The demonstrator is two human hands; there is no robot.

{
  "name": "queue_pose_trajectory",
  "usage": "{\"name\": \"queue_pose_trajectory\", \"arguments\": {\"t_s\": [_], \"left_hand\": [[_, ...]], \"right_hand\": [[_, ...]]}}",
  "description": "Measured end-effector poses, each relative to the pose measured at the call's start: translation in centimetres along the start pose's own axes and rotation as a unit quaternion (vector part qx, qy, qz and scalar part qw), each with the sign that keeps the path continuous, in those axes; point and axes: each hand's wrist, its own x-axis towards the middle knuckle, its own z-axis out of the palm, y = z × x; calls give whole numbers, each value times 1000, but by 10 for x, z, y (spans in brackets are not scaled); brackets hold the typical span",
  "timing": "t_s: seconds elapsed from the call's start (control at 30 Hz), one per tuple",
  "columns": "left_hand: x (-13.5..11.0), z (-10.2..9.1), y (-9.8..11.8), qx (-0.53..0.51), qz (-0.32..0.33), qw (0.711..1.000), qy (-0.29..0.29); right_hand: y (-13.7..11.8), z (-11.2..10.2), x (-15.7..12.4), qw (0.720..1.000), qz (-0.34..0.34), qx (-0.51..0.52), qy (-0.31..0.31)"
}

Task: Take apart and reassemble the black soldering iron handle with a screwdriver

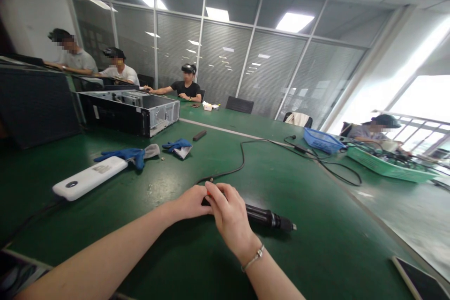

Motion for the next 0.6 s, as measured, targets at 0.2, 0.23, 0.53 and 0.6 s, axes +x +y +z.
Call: {"name": "queue_pose_trajectory", "arguments": {"t_s": [0.2, 0.23, 0.53, 0.6], "left_hand": [[1, 2, -1, -12, 1, 1000, 4], [1, 1, 0, -12, 1, 1000, 5], [2, 3, -2, 0, 2, 1000, 5], [2, 4, -3, 3, 1, 1000, 9]], "right_hand": [[-4, -1, -1, 999, -7, 30, -12], [-4, 0, -1, 1000, -11, 13, 1], [-4, 2, 0, 1000, -1, 27, 3], [-3, 2, 0, 1000, -8, -2, 14]]}}
